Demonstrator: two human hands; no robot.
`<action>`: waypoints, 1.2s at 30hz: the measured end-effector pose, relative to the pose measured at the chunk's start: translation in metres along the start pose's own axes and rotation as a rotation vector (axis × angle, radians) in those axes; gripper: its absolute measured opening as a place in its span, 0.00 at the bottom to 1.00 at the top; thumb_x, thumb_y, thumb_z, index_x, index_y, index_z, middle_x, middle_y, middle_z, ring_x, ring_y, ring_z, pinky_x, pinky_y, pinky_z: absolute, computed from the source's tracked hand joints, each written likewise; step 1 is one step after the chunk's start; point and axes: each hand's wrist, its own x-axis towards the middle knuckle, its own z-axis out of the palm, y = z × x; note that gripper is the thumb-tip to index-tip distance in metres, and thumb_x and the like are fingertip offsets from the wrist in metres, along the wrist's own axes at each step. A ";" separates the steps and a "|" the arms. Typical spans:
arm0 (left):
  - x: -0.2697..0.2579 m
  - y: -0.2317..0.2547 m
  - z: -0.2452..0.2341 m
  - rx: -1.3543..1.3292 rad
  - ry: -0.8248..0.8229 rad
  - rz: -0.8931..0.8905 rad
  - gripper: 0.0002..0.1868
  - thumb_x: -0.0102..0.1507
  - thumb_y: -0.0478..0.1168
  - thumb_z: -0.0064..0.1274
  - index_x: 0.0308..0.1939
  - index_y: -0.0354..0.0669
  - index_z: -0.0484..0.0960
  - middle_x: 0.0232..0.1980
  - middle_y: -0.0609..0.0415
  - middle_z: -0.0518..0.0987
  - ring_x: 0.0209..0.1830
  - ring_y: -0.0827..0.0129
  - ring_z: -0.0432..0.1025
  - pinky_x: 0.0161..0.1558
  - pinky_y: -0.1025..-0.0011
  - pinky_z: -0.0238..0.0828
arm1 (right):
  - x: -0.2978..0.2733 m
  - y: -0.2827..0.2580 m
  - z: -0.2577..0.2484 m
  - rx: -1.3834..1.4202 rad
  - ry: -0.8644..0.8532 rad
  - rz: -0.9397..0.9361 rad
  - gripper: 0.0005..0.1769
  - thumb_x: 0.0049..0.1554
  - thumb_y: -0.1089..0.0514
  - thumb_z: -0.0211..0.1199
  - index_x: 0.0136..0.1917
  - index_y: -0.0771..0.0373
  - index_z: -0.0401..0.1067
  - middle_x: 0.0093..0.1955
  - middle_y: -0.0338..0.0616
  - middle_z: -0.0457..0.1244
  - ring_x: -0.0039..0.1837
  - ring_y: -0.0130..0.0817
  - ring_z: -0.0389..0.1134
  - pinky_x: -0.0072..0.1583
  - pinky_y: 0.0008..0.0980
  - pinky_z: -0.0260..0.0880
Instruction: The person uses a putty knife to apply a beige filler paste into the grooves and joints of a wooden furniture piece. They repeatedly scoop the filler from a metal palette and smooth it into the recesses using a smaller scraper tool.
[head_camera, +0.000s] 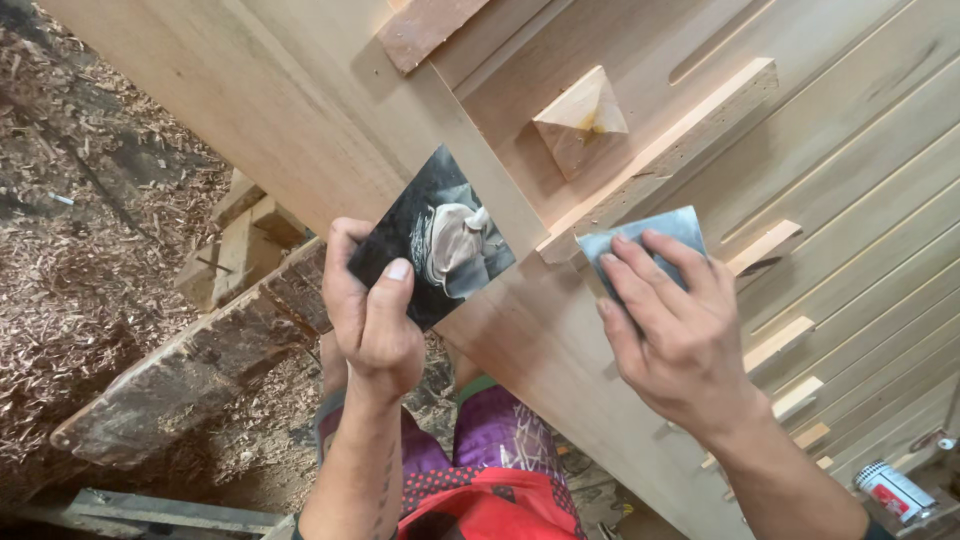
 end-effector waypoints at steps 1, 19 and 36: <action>-0.001 -0.002 0.000 0.000 0.007 0.004 0.12 0.67 0.31 0.42 0.54 0.35 0.66 0.42 0.58 0.71 0.40 0.79 0.62 0.44 0.78 0.61 | 0.002 0.002 0.006 -0.033 0.015 -0.023 0.21 0.52 0.61 0.70 0.59 0.67 0.76 0.62 0.51 0.69 0.67 0.51 0.66 0.62 0.52 0.62; -0.001 -0.011 0.002 0.270 -0.003 0.157 0.11 0.66 0.34 0.44 0.51 0.33 0.69 0.36 0.57 0.74 0.35 0.79 0.63 0.38 0.78 0.61 | 0.017 -0.028 0.010 -0.040 -0.060 0.087 0.20 0.52 0.61 0.66 0.59 0.67 0.76 0.60 0.49 0.70 0.62 0.48 0.68 0.55 0.48 0.66; -0.008 -0.022 -0.002 0.124 0.032 0.174 0.12 0.65 0.35 0.44 0.51 0.33 0.67 0.49 0.51 0.74 0.44 0.76 0.67 0.49 0.77 0.67 | 0.014 0.025 0.012 -0.207 0.112 0.022 0.21 0.55 0.61 0.68 0.62 0.67 0.75 0.64 0.51 0.68 0.67 0.51 0.66 0.63 0.52 0.62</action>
